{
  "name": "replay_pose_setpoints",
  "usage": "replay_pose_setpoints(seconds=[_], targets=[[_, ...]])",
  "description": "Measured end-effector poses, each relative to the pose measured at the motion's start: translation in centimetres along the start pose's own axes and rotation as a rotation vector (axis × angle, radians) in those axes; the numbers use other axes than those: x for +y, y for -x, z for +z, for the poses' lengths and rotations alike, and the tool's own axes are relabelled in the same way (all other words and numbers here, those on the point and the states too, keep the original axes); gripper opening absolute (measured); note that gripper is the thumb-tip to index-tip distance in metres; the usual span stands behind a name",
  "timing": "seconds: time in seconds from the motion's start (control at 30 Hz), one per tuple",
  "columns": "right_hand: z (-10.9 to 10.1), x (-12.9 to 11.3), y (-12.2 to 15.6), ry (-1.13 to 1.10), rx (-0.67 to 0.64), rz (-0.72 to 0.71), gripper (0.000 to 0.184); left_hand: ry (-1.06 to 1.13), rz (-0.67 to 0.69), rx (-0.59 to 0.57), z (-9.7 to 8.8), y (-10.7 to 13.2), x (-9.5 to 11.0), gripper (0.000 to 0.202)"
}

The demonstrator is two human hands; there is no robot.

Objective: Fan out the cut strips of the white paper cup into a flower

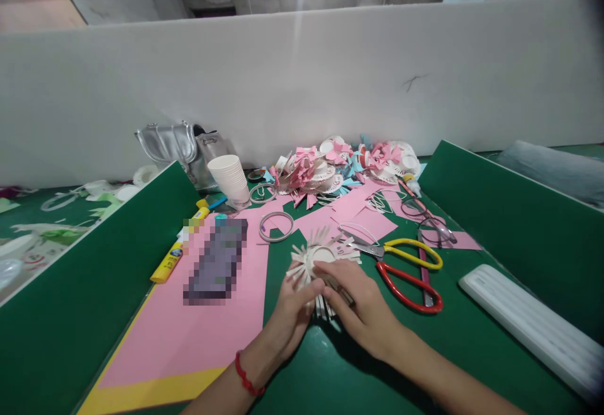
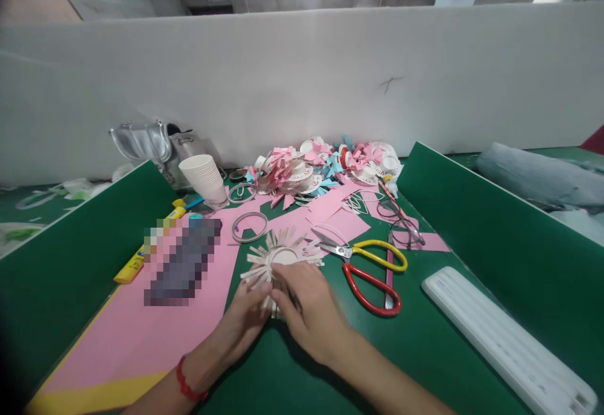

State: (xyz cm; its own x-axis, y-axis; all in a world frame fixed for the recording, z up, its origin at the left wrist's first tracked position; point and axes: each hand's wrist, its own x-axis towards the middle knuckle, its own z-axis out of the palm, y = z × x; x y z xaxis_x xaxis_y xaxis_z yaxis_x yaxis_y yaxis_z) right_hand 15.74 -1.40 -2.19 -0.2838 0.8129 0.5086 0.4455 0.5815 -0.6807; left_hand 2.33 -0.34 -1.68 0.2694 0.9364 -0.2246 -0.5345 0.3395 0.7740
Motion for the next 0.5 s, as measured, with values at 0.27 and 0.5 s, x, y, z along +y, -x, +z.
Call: replay_pose_setpoints(seconds=[0.27,0.5], targets=[[-0.7,1.7,-1.0,0.060,0.419,0.200,0.027,0.044,-0.005,0.130,-1.0,-1.6,0.7,0.024],[0.4,3.4,-1.2,-0.784,0.331,0.710,0.062,-0.029,-0.084,0.087,-1.6,-1.7,0.7,0.021]])
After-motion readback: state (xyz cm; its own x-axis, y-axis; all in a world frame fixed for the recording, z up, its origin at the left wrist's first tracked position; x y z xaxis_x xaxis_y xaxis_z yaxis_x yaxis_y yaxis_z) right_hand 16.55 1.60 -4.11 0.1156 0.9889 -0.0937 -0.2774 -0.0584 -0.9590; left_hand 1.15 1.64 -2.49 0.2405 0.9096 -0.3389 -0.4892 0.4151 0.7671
